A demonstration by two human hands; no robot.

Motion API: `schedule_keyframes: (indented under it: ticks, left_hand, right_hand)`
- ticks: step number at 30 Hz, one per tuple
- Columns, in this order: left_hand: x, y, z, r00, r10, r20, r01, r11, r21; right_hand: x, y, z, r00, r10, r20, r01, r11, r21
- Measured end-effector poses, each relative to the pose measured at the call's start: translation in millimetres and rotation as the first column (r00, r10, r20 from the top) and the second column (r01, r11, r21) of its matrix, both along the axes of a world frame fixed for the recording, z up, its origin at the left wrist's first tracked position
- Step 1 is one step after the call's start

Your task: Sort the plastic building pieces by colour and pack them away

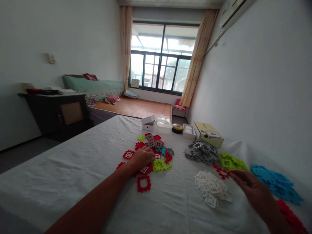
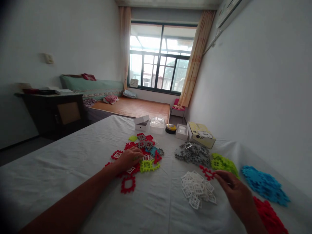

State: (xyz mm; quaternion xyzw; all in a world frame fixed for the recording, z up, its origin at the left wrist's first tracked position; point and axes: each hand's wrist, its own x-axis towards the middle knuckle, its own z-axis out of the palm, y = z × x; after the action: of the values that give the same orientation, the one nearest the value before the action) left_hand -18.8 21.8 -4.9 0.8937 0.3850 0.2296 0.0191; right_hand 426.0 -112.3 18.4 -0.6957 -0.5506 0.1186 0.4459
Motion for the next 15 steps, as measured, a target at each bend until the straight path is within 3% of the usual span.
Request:
schedule_keyframes:
  ticks: [2,4,8,12,15]
  left_hand:
    - [2,-1,1.1,1.0,-0.006,0.01,0.006,1.0,0.002]
    - [3,0,2.1,1.0,-0.014,0.028,0.014,1.0,0.0]
    - [4,2,3.1,0.998,-0.035,0.049,0.036,0.999,-0.011]
    - [3,3,2.8,0.999,-0.033,0.037,0.032,0.999,0.003]
    - [3,4,3.5,0.999,-0.007,0.053,0.006,1.0,0.021]
  right_hand:
    - [51,-20,-1.4,0.971,-0.235,0.048,0.235,0.972,-0.004]
    - [93,-40,-4.8,0.915,-0.392,0.098,0.394,0.919,-0.004]
    - [138,-66,-19.6,0.861,-0.463,0.211,0.479,0.877,-0.028]
    - [139,-70,-22.0,0.824,-0.441,0.356,0.492,0.868,-0.063]
    - [104,-61,-5.4,0.789,-0.439,0.429,0.474,0.88,0.03]
